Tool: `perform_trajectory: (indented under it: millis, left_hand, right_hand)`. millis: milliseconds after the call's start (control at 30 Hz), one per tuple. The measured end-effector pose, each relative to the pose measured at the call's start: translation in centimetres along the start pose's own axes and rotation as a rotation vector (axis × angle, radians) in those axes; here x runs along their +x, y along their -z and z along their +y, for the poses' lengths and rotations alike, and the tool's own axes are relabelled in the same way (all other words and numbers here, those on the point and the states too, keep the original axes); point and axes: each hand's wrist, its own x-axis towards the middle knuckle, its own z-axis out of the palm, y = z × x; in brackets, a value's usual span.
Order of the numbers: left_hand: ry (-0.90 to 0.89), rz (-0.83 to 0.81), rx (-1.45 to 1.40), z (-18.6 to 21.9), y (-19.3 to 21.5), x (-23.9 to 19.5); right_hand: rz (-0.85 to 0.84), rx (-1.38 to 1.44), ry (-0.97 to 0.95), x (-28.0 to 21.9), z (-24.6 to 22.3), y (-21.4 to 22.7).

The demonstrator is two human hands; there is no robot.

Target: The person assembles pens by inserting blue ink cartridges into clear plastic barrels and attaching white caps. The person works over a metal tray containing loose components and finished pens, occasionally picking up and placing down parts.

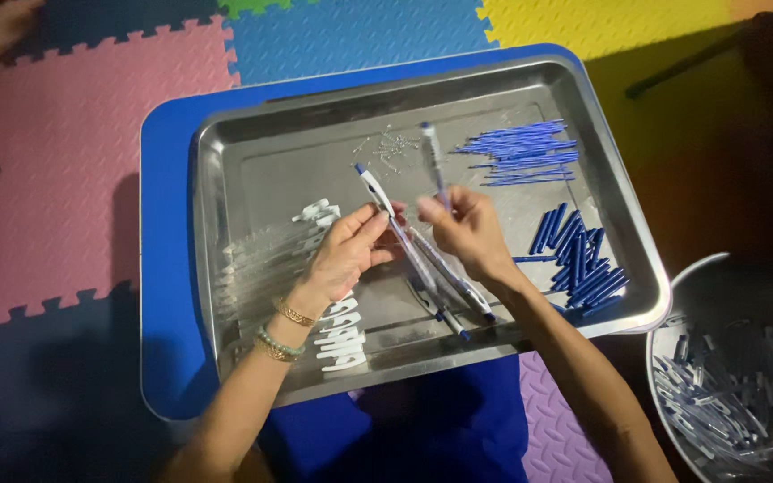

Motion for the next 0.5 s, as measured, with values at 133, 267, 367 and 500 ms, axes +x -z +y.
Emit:
perform_trajectory:
  millis: [133,267,367,500]
  left_hand:
    - [-0.002,-0.06,0.027,1.2,-0.2,-1.0]
    - [0.005,-0.111,0.009,1.5,0.1,-1.0]
    - [0.023,-0.14,-0.019,1.8,0.3,-1.3]
    - [0.055,-0.185,-0.073,1.9,0.3,-1.7]
  right_hand:
    - [0.022,0.137,-0.069,1.9,3.2,1.9]
    - [0.017,0.173,-0.082,1.4,1.4,1.5]
    - [-0.014,0.271,-0.102,1.1,1.9,1.7]
    - [-0.061,0.323,0.067,0.8,2.7,1.2]
